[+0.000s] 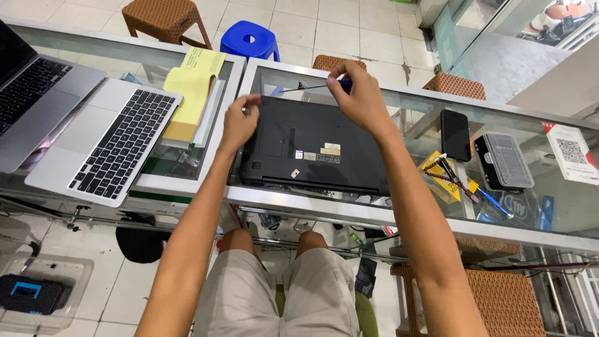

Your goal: The person unscrews the bottom panel of a laptop using a screwdriver, removes several screws, and then flips the laptop over to pry open the top bezel surrounding the keyboard.

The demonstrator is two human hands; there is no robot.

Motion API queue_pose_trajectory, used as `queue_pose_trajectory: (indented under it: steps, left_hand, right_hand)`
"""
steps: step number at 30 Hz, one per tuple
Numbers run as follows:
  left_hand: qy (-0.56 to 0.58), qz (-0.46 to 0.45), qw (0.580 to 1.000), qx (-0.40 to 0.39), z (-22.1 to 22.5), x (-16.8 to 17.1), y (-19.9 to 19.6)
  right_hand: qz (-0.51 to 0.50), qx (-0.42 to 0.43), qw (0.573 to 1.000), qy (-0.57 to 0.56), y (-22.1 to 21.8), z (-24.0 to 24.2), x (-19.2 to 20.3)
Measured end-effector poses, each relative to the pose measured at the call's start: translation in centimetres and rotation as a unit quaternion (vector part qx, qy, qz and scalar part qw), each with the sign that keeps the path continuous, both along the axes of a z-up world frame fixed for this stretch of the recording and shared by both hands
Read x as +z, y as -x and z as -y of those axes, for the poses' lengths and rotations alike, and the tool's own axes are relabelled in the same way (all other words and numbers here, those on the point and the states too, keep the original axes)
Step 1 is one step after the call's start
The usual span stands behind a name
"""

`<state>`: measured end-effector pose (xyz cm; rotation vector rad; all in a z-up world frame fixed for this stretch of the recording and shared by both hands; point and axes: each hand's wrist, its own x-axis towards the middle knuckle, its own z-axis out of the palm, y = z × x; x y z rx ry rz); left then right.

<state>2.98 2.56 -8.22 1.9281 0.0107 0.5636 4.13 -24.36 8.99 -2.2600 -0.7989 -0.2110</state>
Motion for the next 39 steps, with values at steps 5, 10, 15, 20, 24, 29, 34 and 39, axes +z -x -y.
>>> queue_pose_trajectory:
  steps: [5,10,15,20,24,29,34,39]
  left_hand:
    - [-0.04,-0.026,0.998,0.029,0.2,-3.0,-1.6]
    - [-0.068,-0.04,0.996,0.051,-0.6,-3.5,-3.6]
    - [-0.079,0.014,0.992,0.093,-0.8,-4.4,-3.8]
    - [-0.073,-0.037,0.995,0.064,-0.5,-2.9,-3.2]
    - [-0.083,0.028,0.995,0.041,-0.6,-2.8,-3.0]
    - [-0.074,0.02,0.997,0.027,-0.9,-3.1,-3.3]
    - [0.006,-0.038,0.998,0.044,-1.8,-2.9,-5.3]
    - [0.07,-0.075,0.993,0.059,-1.7,0.5,-5.3]
  right_hand:
    - [0.018,-0.012,0.995,-0.097,-3.3,-1.7,-4.4]
    - [0.037,-0.002,0.991,-0.129,-5.8,-6.0,-7.5]
    - [0.049,0.014,0.996,-0.076,-7.6,-8.4,-7.4]
    - [0.015,0.083,0.996,0.01,-7.5,-9.4,-3.6]
    - [0.02,0.117,0.989,0.085,-8.3,-11.0,-1.8]
    - [0.067,0.16,0.97,0.169,-11.0,-13.4,-0.7]
    - [0.118,0.124,0.949,0.263,-13.3,-15.2,-0.2]
    - [0.003,0.136,0.934,0.331,-12.4,-16.4,2.4]
